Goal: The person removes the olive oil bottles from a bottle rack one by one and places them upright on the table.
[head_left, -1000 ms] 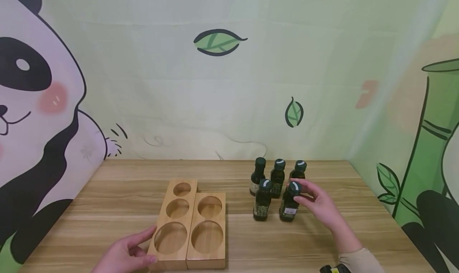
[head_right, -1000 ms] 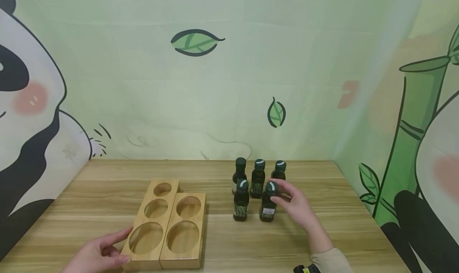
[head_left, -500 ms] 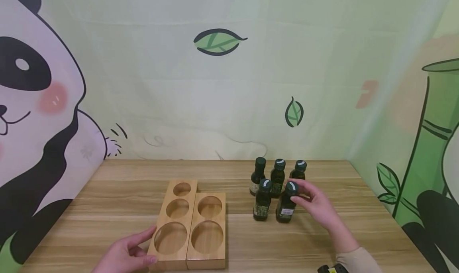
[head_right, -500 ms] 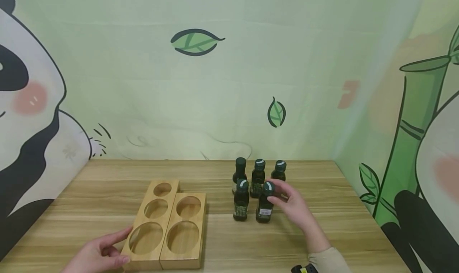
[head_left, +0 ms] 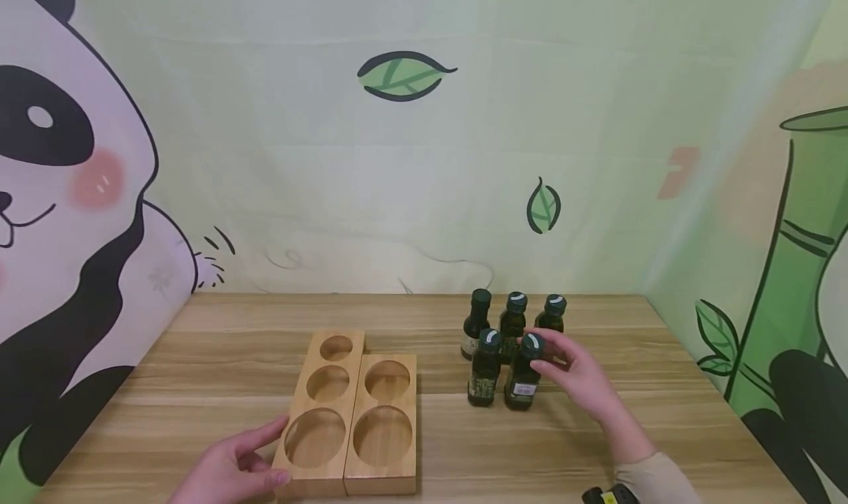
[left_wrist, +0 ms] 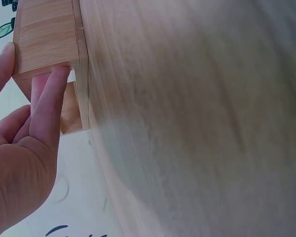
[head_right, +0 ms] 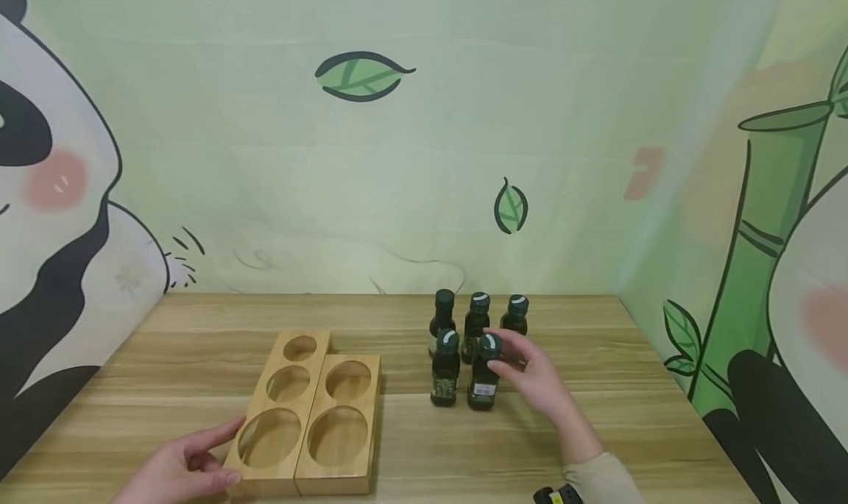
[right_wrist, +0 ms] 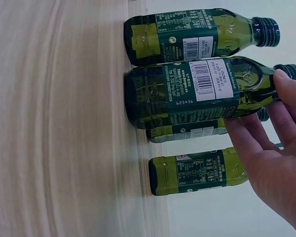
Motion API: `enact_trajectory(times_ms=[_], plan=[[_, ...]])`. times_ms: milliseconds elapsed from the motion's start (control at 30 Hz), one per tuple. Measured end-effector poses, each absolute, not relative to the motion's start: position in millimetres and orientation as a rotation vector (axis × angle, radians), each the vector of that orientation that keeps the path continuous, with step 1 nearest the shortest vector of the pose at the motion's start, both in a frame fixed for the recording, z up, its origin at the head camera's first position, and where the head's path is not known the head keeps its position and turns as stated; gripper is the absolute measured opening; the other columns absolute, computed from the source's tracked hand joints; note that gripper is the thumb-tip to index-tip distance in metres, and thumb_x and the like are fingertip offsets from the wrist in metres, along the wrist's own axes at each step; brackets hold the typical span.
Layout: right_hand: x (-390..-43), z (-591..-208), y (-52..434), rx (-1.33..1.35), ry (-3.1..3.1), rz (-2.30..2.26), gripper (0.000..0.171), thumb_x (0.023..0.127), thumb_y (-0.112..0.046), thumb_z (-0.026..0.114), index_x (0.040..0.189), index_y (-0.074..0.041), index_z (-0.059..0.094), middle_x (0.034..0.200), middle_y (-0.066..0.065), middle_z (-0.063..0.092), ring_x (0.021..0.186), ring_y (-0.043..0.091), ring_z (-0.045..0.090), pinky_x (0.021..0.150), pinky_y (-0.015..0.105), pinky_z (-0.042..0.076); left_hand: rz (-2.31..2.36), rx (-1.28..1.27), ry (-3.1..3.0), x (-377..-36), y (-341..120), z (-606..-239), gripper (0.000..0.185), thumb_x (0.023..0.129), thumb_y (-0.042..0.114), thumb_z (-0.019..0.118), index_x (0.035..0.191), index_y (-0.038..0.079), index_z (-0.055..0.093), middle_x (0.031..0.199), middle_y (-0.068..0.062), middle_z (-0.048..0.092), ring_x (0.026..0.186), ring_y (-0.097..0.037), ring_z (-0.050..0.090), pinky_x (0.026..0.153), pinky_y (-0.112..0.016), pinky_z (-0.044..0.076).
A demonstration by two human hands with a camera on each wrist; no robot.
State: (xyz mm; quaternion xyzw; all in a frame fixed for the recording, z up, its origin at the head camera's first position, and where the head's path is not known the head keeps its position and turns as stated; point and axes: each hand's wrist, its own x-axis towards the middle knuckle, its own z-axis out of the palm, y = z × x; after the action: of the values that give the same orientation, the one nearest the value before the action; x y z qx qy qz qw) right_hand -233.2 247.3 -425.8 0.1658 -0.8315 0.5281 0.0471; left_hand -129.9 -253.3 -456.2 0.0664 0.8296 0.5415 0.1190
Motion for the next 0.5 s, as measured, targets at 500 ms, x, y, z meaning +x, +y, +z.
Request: enact_trajectory(times_ms=[500], plan=[[-231.1,-425.2,247.7,0.539,-2.564,1.525,0.051,0.094,-0.010,0.068,0.142,-0.008,0.051,0.134,0.020,0.057,0.118,0.037,0.057,0.096,0.049,0.046,1.420,0.202,2.544,-133.9,-257.7,-454.3,0.083,0.079,0.028,0.085,0.144,-0.003,0.046,0.097,-0.007,0.069,0.075,-0.017,0.065,0.065,-0.026,0.049]])
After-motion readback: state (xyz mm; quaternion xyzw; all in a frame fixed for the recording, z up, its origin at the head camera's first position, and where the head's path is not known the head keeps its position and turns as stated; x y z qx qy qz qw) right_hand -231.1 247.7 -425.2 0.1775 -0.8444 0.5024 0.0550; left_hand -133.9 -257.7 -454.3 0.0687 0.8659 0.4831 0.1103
